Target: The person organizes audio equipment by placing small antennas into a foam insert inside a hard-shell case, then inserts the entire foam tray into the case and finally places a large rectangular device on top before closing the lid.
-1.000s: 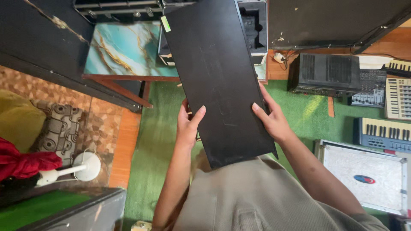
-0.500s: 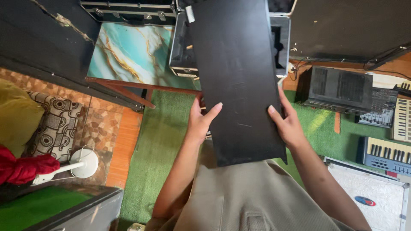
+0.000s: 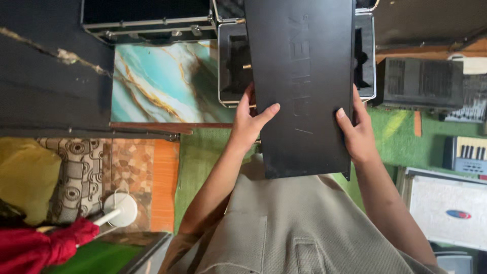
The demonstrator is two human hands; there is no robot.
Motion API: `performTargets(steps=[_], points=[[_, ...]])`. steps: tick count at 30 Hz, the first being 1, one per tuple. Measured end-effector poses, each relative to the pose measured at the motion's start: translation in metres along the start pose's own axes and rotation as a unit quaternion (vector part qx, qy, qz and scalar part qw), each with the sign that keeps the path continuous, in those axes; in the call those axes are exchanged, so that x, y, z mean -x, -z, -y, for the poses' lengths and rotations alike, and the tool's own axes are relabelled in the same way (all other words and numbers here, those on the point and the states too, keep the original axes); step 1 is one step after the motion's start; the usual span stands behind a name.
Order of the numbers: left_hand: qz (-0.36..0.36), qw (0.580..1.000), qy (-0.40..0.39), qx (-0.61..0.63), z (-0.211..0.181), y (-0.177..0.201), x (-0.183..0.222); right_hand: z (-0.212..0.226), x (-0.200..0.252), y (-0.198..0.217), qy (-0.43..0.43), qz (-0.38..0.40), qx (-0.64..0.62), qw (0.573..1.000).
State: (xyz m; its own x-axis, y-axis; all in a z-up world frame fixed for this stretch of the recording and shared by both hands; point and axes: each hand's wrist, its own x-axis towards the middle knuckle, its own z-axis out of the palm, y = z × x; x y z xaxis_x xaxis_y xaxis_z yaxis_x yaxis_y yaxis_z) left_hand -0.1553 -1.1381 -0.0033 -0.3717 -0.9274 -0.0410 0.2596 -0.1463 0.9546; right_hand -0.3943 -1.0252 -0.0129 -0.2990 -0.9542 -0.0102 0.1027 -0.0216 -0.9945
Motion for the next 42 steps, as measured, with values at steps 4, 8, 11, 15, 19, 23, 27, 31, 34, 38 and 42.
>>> performTargets(steps=[4,8,11,15,19,23,27,31,34,38,42], points=[[0.021,0.996,-0.015,-0.085,-0.001,0.016,-0.021,-0.003,-0.011,-0.011,-0.008,-0.023,0.003,1.0],[0.04,0.996,-0.017,-0.072,-0.005,0.019,-0.034,-0.01,-0.027,-0.012,0.016,-0.035,0.055,0.998],[0.019,0.996,-0.034,-0.082,-0.007,0.013,-0.063,-0.013,-0.048,-0.006,0.046,-0.019,0.064,0.997],[0.02,0.999,-0.009,-0.031,-0.007,0.01,-0.072,-0.008,-0.064,0.0,-0.014,-0.01,-0.039,0.999],[0.02,0.999,-0.028,-0.034,-0.002,0.003,-0.09,0.0,-0.097,0.012,-0.041,0.003,-0.044,0.998],[0.001,1.0,-0.008,-0.006,0.004,-0.004,-0.096,-0.001,-0.125,0.02,-0.033,0.015,-0.048,0.998],[0.009,1.0,0.003,0.01,0.014,-0.006,-0.099,-0.008,-0.151,0.028,-0.027,-0.014,-0.071,0.997],[0.038,0.998,-0.021,-0.042,0.014,-0.006,-0.116,-0.003,-0.174,0.029,-0.089,-0.066,-0.128,0.986],[0.074,0.994,-0.018,-0.076,0.009,-0.003,-0.124,0.001,-0.172,0.026,-0.09,-0.06,-0.123,0.986],[0.105,0.991,-0.011,-0.086,0.0,-0.002,-0.142,0.0,-0.173,0.016,-0.021,-0.08,-0.119,0.989],[0.112,0.982,-0.031,-0.148,-0.006,-0.005,-0.155,-0.006,-0.17,0.015,-0.017,-0.099,-0.13,0.986]])
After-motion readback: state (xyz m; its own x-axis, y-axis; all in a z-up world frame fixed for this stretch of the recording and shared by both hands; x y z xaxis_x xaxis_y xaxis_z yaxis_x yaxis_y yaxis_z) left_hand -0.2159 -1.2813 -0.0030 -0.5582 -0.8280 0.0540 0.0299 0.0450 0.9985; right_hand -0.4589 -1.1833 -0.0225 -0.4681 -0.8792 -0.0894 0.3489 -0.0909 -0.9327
